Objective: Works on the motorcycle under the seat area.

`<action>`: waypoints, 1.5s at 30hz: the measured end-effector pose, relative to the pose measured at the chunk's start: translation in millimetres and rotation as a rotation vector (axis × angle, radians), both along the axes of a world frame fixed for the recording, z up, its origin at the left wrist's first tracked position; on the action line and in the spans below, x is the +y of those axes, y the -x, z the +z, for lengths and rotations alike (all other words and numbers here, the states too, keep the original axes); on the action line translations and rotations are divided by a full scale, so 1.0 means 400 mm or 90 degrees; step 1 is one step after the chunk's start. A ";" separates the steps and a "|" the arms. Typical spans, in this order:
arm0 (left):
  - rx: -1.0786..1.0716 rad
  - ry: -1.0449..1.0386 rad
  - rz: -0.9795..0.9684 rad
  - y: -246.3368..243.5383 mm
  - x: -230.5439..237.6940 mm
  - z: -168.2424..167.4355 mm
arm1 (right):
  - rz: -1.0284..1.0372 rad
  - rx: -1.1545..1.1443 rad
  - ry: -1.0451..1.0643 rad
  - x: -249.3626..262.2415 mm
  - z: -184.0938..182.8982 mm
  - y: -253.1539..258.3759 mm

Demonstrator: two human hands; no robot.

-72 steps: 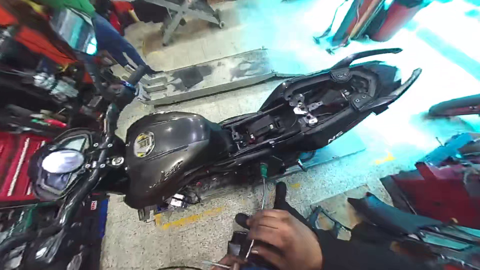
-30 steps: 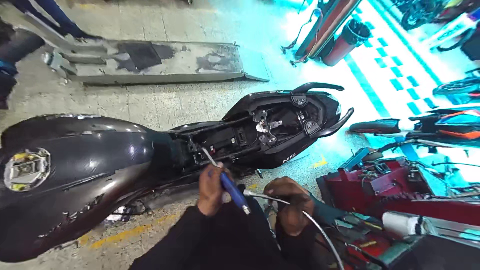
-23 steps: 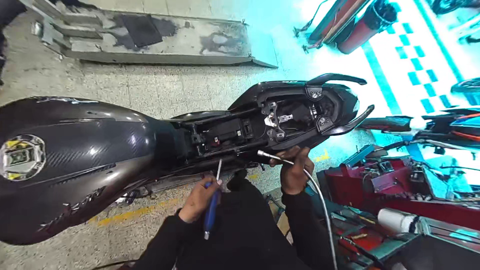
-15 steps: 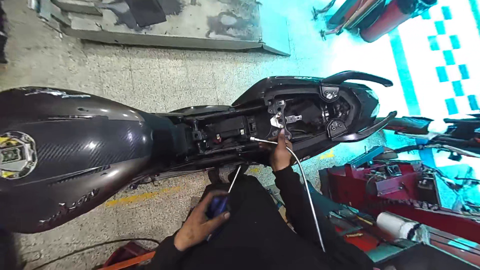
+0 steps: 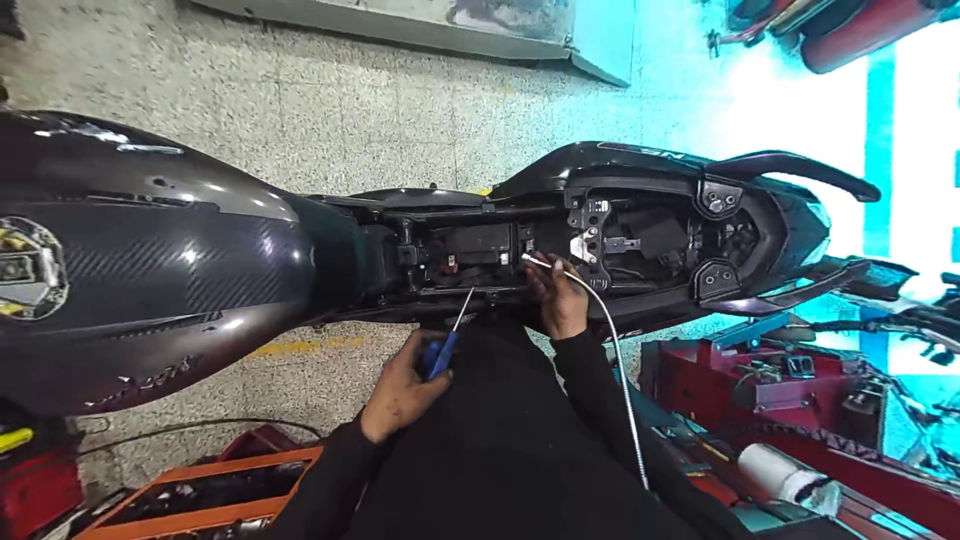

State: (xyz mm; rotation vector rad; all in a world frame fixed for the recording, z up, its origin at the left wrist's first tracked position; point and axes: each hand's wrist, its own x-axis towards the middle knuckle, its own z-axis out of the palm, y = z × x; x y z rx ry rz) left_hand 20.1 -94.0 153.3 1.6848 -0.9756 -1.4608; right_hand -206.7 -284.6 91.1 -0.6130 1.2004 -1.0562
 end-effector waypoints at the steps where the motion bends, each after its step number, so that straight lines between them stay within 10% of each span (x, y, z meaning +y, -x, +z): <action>1: -0.028 -0.003 -0.016 -0.003 -0.021 -0.004 | -0.024 0.033 -0.009 -0.010 0.002 -0.018; 27: -0.121 0.007 -0.143 -0.074 -0.256 -0.069 | 0.069 0.162 -0.263 -0.118 -0.007 -0.058; 45: -0.240 -0.041 -0.223 -0.043 -0.377 0.039 | 0.052 0.169 -0.226 -0.113 -0.026 -0.057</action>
